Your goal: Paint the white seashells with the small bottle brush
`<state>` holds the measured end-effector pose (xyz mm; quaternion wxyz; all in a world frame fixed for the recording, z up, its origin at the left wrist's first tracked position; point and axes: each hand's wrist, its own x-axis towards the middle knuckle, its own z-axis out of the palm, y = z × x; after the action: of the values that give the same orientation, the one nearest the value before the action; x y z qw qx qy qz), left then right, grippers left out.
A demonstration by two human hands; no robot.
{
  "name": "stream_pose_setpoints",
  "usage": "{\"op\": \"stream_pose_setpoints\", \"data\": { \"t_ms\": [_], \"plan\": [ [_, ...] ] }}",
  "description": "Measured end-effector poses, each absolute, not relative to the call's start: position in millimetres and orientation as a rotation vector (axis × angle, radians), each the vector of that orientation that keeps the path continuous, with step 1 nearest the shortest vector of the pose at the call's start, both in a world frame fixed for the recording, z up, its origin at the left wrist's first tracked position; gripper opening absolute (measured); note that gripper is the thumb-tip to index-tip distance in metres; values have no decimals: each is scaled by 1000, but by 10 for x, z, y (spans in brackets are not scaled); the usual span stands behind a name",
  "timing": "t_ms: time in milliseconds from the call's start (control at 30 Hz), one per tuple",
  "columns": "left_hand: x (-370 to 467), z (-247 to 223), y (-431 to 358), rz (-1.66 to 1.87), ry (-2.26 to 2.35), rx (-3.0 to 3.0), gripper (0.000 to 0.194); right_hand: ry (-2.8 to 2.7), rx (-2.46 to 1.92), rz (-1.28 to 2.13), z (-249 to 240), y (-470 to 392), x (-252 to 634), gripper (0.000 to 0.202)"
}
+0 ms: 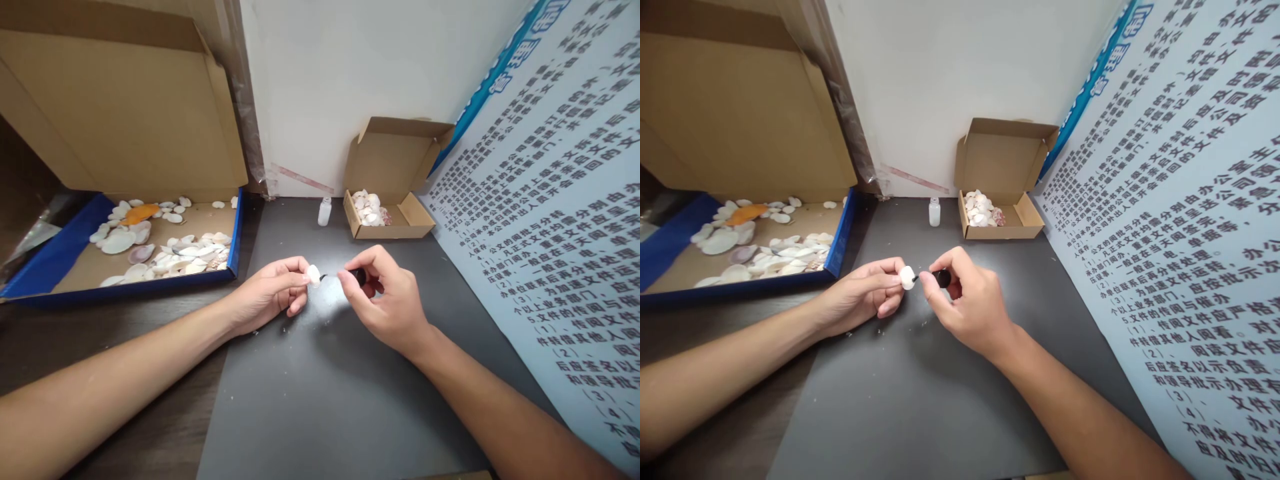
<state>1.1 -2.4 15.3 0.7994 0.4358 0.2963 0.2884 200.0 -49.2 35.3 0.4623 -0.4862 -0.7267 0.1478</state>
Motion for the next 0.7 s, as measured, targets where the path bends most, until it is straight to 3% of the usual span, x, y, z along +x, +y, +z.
{"op": "stream_pose_setpoints", "data": {
  "t_ms": [700],
  "plan": [
    [11, 146, -20, 621, 610, 914, 11, -1820, -1188, 356, 367, -500, 2002, 10]
  ]
}}
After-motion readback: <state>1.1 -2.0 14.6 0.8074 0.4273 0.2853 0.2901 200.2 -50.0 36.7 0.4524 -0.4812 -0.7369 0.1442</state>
